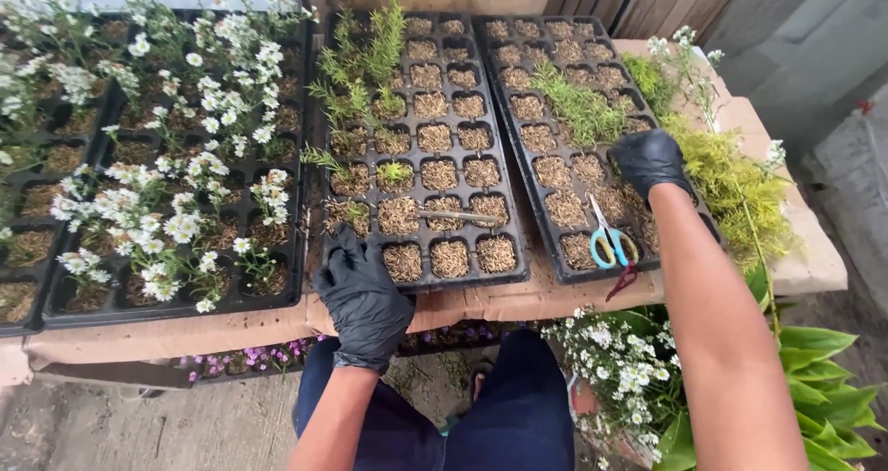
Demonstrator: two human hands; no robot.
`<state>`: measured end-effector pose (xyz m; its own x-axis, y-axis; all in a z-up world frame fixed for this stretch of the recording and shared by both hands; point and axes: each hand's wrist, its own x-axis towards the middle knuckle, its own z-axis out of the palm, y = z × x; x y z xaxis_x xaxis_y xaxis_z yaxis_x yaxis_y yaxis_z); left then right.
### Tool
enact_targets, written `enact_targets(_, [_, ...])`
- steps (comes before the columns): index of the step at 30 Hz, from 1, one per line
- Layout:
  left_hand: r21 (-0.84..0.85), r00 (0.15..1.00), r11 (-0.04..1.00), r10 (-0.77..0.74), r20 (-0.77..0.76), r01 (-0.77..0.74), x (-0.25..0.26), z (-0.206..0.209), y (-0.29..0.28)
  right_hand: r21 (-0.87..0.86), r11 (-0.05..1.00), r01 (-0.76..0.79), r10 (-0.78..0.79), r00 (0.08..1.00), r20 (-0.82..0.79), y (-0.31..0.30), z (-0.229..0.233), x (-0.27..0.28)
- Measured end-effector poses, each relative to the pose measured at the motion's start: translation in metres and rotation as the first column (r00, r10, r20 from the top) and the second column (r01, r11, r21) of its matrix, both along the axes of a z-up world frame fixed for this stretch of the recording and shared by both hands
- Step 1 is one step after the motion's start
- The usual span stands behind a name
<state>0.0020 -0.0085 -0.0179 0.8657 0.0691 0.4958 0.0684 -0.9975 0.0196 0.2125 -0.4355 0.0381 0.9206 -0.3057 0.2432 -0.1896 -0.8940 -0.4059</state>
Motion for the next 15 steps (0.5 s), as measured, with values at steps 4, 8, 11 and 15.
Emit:
enact_targets(4, [0.001, 1.000, 1.000, 0.008, 0.008, -0.008, 0.001, -0.001, 0.001, -0.149, 0.989, -0.003, -0.004, 0.999, -0.046, -0.036, -0.031, 0.029])
enact_targets(8, [-0.008, 1.000, 1.000, 0.011, -0.005, -0.011, 0.001, -0.001, 0.001, -0.094, 0.996, -0.002, -0.005, 0.997, -0.079, -0.038, -0.019, 0.021])
enact_targets(11, [-0.015, 1.000, 1.000, 0.000, -0.009, 0.000, -0.001, -0.003, -0.002, -0.090, 0.995, -0.037, 0.029, 0.995, -0.094, -0.068, -0.053, 0.039])
enact_targets(15, [-0.005, 1.000, 1.000, -0.002, 0.016, 0.002, 0.004, -0.004, -0.001, -0.041, 0.995, -0.093, 0.088, 0.990, -0.110, -0.012, 0.001, 0.016])
